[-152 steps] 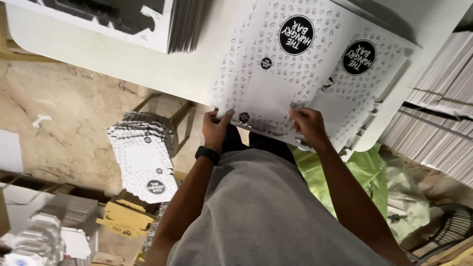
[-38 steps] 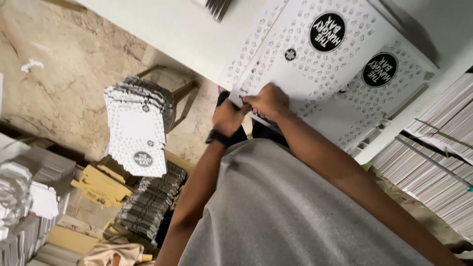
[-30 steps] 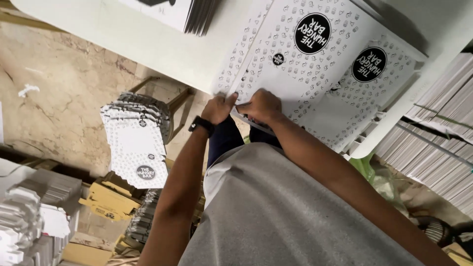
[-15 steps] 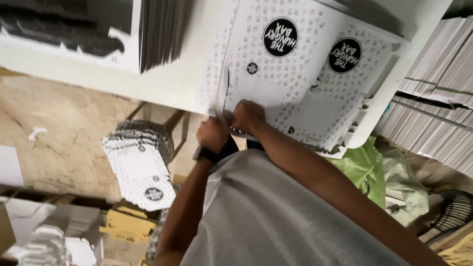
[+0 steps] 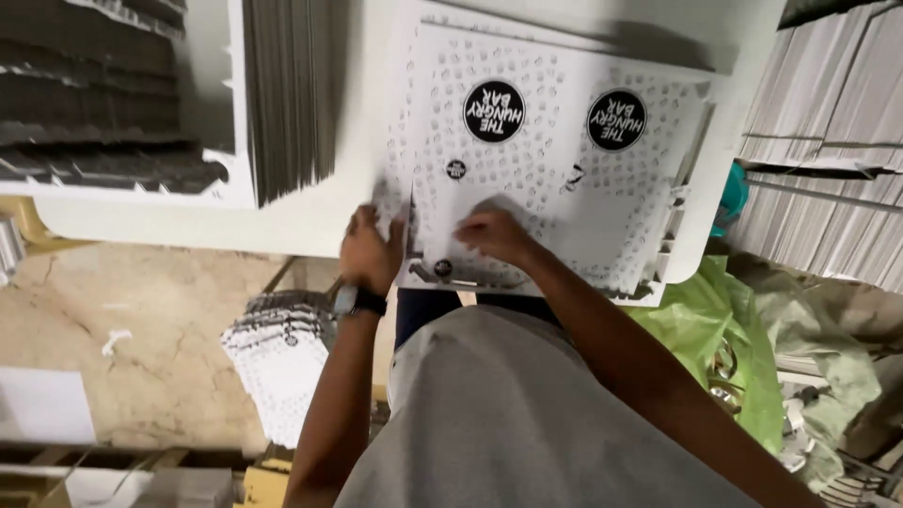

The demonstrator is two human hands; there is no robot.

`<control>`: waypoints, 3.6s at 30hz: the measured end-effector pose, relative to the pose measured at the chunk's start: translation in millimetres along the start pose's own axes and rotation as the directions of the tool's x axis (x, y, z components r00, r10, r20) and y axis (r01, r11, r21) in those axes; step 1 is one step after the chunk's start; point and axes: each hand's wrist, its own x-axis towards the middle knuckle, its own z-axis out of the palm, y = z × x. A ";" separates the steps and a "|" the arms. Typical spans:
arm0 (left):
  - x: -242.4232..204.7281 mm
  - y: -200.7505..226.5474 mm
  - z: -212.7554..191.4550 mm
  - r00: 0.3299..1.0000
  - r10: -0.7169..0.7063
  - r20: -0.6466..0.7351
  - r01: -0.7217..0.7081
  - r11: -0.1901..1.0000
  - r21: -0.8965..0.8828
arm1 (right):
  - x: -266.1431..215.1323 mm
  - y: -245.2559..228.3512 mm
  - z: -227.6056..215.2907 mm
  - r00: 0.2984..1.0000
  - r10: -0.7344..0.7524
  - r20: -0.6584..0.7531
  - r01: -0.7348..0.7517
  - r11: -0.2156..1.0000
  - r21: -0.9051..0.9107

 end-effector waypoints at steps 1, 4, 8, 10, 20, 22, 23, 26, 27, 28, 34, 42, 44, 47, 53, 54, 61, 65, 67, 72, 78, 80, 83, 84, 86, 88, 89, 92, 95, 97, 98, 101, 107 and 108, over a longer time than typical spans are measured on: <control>24.7 19.0 13.0 1.000 0.010 -0.007 -0.011 1.000 -0.004 | 2.2 23.1 -14.6 1.000 -0.010 -0.008 0.010 1.000 -0.004; 95.4 58.6 56.2 0.955 0.181 -0.235 -0.227 0.956 -0.186 | -2.8 44.5 -49.6 0.633 -0.462 -0.622 0.271 0.884 -0.380; 128.1 92.9 91.0 0.917 0.214 -0.337 -0.232 0.973 -0.012 | -33.7 -14.8 -74.5 0.651 -0.026 -0.759 -0.118 0.984 -0.135; 133.0 102.3 69.9 0.949 0.094 -0.301 -0.117 0.992 -0.057 | -32.6 -30.1 -72.3 0.701 0.012 -0.713 -0.130 0.985 -0.111; 136.2 127.0 -53.2 0.899 0.168 0.404 -0.097 0.977 -0.189 | 14.8 -58.9 -46.5 0.719 0.008 -0.695 -0.085 0.993 -0.076; 143.8 125.7 -45.0 0.885 0.136 0.445 -0.080 0.986 -0.144 | 43.9 -70.1 -40.3 0.865 0.029 -0.501 0.000 0.998 0.059; 144.6 130.5 -46.6 0.872 0.135 0.471 -0.094 0.990 -0.109 | 54.9 -79.1 -36.3 0.914 0.061 -0.400 0.005 0.986 0.164; 168.9 117.3 -8.2 0.890 0.156 0.428 -0.180 0.984 0.016 | 77.2 -91.4 -30.1 0.945 0.124 -0.303 -0.053 0.971 0.231; 179.3 107.1 11.5 0.919 0.183 0.350 -0.235 0.966 0.111 | 82.8 -93.3 -28.4 0.939 0.159 -0.306 -0.104 0.977 0.188; 176.4 113.3 7.5 0.916 0.178 0.359 -0.231 0.966 0.112 | 92.3 -91.8 -30.1 0.938 0.169 -0.303 -0.114 0.975 0.193; 140.2 134.0 3.1 0.928 0.116 0.353 -0.179 0.972 0.150 | 122.0 -77.5 -37.5 0.822 0.385 -0.420 -0.364 0.922 0.132; 188.6 120.3 -3.7 0.937 0.254 0.241 -0.246 0.967 -0.063 | 92.0 -122.0 -33.0 0.870 0.367 -0.330 -0.282 0.918 0.278; 183.9 135.1 -5.9 0.940 0.265 0.215 -0.281 0.959 0.046 | 97.4 -115.7 -29.5 0.856 0.389 -0.342 -0.300 0.910 0.285; 145.5 153.8 38.3 0.933 0.340 -0.120 -0.294 0.911 0.291 | 108.9 -102.9 -35.9 0.823 0.404 -0.400 -0.383 0.914 0.134; 89.7 128.3 11.3 0.454 0.837 -0.304 -0.748 0.544 0.381 | 78.7 -110.3 -22.3 0.930 0.078 -0.360 -0.211 0.913 -0.349; 104.3 126.2 2.3 0.562 0.783 -0.267 -0.749 0.619 0.238 | 73.3 -117.4 -28.9 0.945 -0.073 -0.318 -0.096 0.869 -0.485; 126.9 78.7 11.3 0.824 0.488 0.288 -0.112 0.638 -0.762 | 82.7 -38.1 -23.2 0.909 0.232 -0.347 -0.138 0.951 0.275; 113.7 65.5 24.3 0.780 0.411 0.471 -0.067 0.804 -0.591 | 40.2 -63.0 6.9 0.899 0.375 -0.228 -0.368 0.927 0.074; 109.9 66.2 29.6 0.776 0.367 0.513 -0.032 0.835 -0.549 | 42.6 -68.8 5.6 0.901 0.365 -0.233 -0.382 0.923 -0.032; 122.1 77.3 23.9 0.823 0.309 0.476 0.245 0.563 -0.789 | 35.0 -93.7 -4.2 0.914 0.373 -0.161 -0.376 0.927 0.013; 129.8 68.3 29.8 0.730 0.278 0.625 0.414 0.548 -0.727 | 47.2 -68.6 -4.5 0.891 0.413 -0.187 -0.419 0.908 0.009; 128.3 68.2 26.8 0.711 0.283 0.644 0.416 0.568 -0.710 | 48.2 -73.4 -5.0 0.879 0.429 -0.207 -0.442 0.897 -0.021; 121.5 65.0 21.0 0.698 0.269 0.664 0.407 0.613 -0.677 | 44.9 -84.2 -6.6 0.876 0.440 -0.197 -0.455 0.890 -0.032; 120.0 65.4 19.6 0.701 0.258 0.665 0.397 0.633 -0.664 | 43.9 -88.9 -9.7 0.881 0.438 -0.177 -0.447 0.894 -0.014; 111.5 62.2 9.2 0.681 0.239 0.692 0.423 0.644 -0.638 | 54.0 -62.0 -3.7 0.861 0.470 -0.191 -0.490 0.869 -0.071; 104.4 65.2 4.3 0.668 0.226 0.709 0.435 0.653 -0.619 | 59.9 -60.6 -4.5 0.846 0.489 -0.212 -0.521 0.844 -0.131; 96.3 68.1 6.7 0.715 0.232 0.660 0.373 0.672 -0.640 | 55.6 -69.5 -6.7 0.832 0.518 -0.200 -0.549 0.821 -0.157; 61.2 107.8 -41.8 0.738 0.071 0.671 0.360 0.800 -0.480 | 59.7 -42.5 5.2 0.814 0.540 -0.213 -0.576 0.797 -0.181; 16.7 137.7 -59.1 0.793 0.109 0.600 0.296 0.791 -0.535 | 88.4 22.6 5.6 0.810 0.520 -0.273 -0.586 0.741 -0.327; 21.8 136.9 -37.7 0.834 0.326 0.445 0.144 0.650 -0.746 | 92.0 4.7 4.6 0.803 0.496 -0.331 -0.597 0.662 -0.454; 42.8 135.1 -19.4 0.913 0.257 0.317 0.021 0.746 -0.666 | 79.1 -34.2 3.2 0.827 0.452 -0.334 -0.558 0.729 -0.396; 63.9 136.7 10.5 0.969 0.238 0.071 -0.183 0.877 -0.445 | 32.9 -108.3 2.1 0.846 0.432 -0.312 -0.508 0.831 -0.227; 73.2 134.7 26.1 0.923 0.357 -0.140 -0.358 0.933 0.021 | 58.0 -7.9 6.2 0.912 0.004 -0.409 -0.095 0.975 -0.202; 70.0 138.9 18.5 0.909 0.379 -0.171 -0.378 0.925 0.043 | 61.0 15.3 9.1 0.709 -0.317 -0.630 0.280 0.946 -0.161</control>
